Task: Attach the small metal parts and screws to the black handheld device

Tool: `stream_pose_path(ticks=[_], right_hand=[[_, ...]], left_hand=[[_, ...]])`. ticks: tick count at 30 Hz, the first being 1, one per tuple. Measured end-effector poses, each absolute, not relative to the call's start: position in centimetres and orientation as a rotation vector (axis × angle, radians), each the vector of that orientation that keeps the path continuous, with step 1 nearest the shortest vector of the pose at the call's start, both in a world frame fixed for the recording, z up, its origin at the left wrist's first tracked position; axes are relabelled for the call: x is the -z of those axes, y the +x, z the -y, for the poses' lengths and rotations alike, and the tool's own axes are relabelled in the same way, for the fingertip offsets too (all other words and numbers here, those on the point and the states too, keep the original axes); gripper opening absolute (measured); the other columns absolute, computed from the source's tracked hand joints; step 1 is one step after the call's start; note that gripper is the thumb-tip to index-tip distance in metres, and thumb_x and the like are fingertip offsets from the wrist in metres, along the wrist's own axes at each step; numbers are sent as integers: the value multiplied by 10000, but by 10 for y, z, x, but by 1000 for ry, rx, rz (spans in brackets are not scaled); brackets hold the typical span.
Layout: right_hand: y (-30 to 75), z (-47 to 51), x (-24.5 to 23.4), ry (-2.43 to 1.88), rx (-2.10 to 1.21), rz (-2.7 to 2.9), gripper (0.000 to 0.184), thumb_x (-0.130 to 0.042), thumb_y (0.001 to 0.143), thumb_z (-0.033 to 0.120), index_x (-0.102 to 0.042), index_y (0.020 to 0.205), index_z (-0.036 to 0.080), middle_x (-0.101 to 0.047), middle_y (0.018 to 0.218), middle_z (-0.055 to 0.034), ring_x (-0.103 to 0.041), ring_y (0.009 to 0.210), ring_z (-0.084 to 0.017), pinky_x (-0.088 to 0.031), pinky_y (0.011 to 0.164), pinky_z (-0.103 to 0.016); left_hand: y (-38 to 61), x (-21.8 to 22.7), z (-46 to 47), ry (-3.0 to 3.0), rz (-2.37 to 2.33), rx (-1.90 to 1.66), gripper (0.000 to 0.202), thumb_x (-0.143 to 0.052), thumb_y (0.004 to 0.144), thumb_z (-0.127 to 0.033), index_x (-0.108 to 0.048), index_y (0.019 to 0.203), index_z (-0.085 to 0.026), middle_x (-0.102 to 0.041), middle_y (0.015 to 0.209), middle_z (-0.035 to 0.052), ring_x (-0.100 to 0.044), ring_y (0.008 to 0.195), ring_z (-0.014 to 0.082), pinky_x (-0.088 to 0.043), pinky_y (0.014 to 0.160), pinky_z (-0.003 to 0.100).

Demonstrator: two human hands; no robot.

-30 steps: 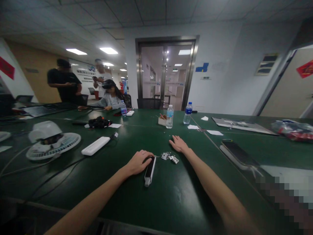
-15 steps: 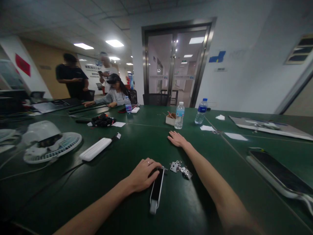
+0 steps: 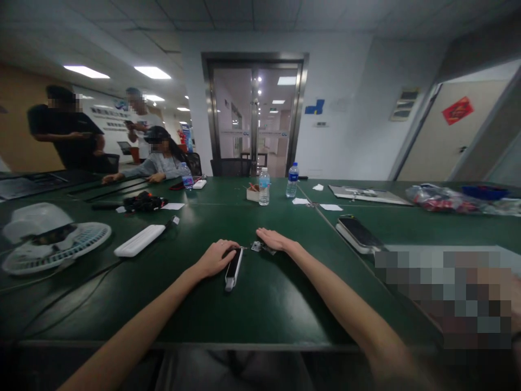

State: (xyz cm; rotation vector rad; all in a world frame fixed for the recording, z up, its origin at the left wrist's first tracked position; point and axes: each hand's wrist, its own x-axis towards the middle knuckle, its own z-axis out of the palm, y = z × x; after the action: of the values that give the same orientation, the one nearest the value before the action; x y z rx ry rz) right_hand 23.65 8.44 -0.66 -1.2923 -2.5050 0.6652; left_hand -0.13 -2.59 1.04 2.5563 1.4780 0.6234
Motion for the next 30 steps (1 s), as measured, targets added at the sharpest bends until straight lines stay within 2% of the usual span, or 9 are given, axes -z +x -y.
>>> stream_pose_path(ticks=[4, 8, 12, 20, 27, 30], right_hand=[[256, -54, -1, -1267, -392, 2487, 516, -251, 933, 448, -471, 1306, 168, -463, 1354, -70, -417, 1247, -197, -301, 1055, -334], [267, -43, -2, -1273, -118, 2565, 352, -388, 881, 248, -621, 1135, 178, -594, 1197, -73, -518, 1131, -202, -372, 976, -297], [264, -48, -5, -1421, -17, 2551, 306, -431, 840, 183, -692, 998, 213, -650, 1076, -71, -572, 1035, -212, -412, 893, -279], [266, -62, -7, -1642, -213, 2411, 272, -518, 769, 135, -673, 985, 194, -687, 932, -43, -620, 844, -175, -444, 718, -222], [261, -58, 0, -1543, -128, 2338, 234, -461, 848, 161, -593, 1038, 130, -598, 1019, -127, -558, 927, -208, -424, 780, -276], [244, -51, 0, -1371, -103, 2345, 228, -420, 889, 183, -557, 1065, 136, -557, 1035, -122, -525, 947, -201, -415, 806, -293]], left_hand=[[-2, -10, 21, 2555, -1460, -622, 297, -375, 892, -349, -571, 1079, -229, -608, 1074, 39, -516, 989, 206, -400, 888, 364], [3, -11, 20, 2552, -1496, -615, 290, -376, 883, -356, -570, 1046, -215, -606, 970, 46, -540, 901, 200, -433, 803, 333], [10, -14, 21, 2591, -1550, -609, 280, -364, 882, -359, -559, 1004, -198, -586, 918, 52, -550, 842, 194, -436, 755, 313], [13, -18, 17, 2541, -1555, -560, 264, -369, 872, -376, -542, 961, -197, -592, 861, 37, -559, 769, 181, -440, 687, 299], [12, -18, 16, 2505, -1532, -589, 290, -371, 869, -392, -548, 962, -182, -599, 852, 38, -558, 752, 182, -434, 671, 293], [15, -18, 18, 2521, -1530, -571, 305, -358, 876, -384, -551, 992, -179, -596, 859, 41, -556, 762, 184, -434, 675, 291]])
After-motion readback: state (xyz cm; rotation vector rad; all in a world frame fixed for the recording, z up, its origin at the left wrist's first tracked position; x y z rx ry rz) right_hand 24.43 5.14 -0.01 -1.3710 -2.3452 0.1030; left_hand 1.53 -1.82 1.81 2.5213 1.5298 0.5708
